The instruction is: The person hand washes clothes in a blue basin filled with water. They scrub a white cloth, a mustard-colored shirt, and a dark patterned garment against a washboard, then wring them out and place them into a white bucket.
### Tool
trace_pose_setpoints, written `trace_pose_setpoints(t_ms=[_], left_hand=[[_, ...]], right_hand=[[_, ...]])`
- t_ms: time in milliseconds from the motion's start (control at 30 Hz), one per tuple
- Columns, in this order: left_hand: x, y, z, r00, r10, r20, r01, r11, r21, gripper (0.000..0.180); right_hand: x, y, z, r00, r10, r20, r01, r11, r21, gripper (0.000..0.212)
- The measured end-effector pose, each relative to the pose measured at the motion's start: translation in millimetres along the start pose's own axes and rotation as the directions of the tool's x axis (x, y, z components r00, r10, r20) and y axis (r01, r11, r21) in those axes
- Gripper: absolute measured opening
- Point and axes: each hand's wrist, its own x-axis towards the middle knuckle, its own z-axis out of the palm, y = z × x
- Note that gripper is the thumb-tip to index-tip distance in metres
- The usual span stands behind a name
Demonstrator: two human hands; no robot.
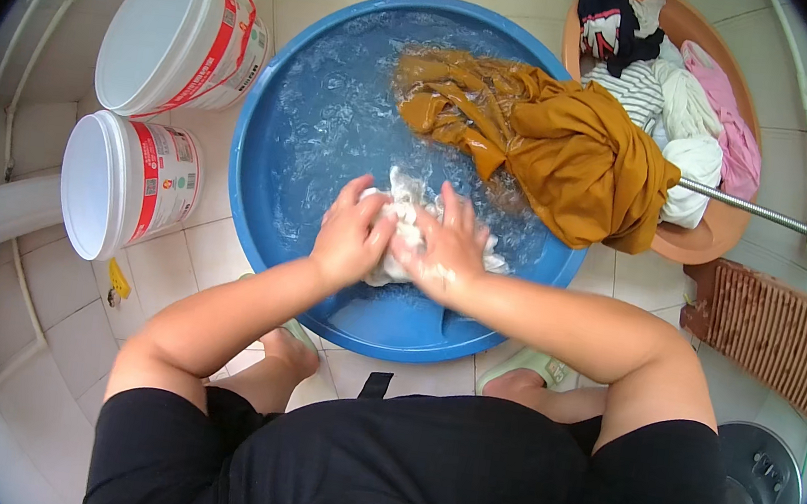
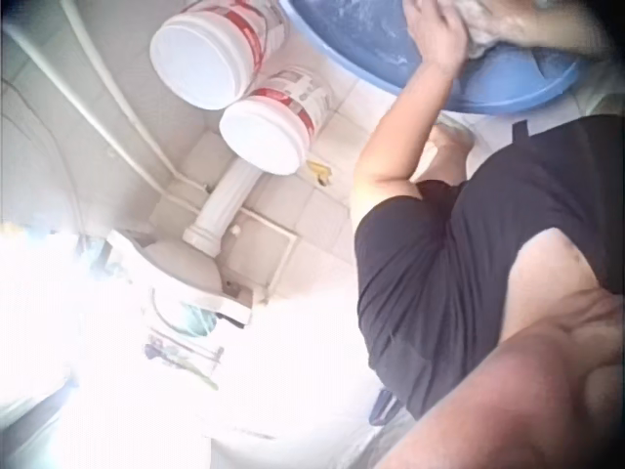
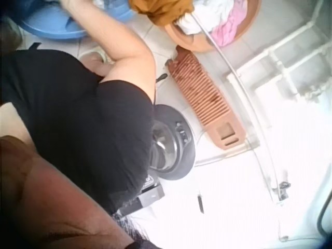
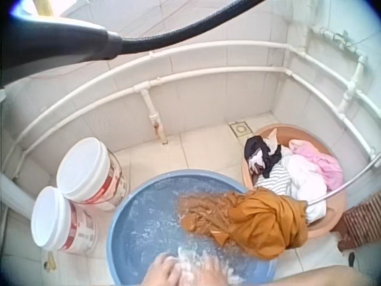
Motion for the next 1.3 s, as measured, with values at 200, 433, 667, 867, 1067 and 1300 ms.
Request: trace_pose_setpoints(t_ms=[200, 433, 667, 867, 1067, 1300], left_hand=[[-34, -6, 4, 0.898, 0.438, -0.039, -0.433, 0.897, 0.087, 0.024], [61, -22, 19, 0.971, -0.010, -0.238, 0.046, 0.988, 0.149, 0.030], [-5, -6, -23, 0.984, 0.162, 0.078, -0.137, 0.956, -0.258, 0.029], [-46, -19, -19, 0.778, 0.626, 0.050, -0.621, 0.779, -0.089, 0.031], [2, -34, -1, 0.710, 0.704, 0.023, -0.683, 0.696, -0.223, 0.026], [32, -44, 8, 0.764, 0.640, 0.085, -0.581, 0.739, -0.341, 0.029]], right_hand=[[-9, 13, 25, 0.847, -0.504, -0.170, 0.514, 0.858, 0.016, 0.036], [78, 7, 5, 0.960, -0.161, -0.229, 0.150, 0.986, -0.066, 0.045], [0, -1, 10, 0.993, -0.019, -0.113, 0.051, 0.957, 0.287, 0.059], [-42, -11, 27, 0.834, -0.468, -0.293, 0.496, 0.868, 0.026, 0.041], [-1, -4, 32, 0.794, -0.463, -0.394, 0.508, 0.861, 0.013, 0.031], [26, 7, 31, 0.909, -0.322, -0.263, 0.377, 0.906, 0.195, 0.030]])
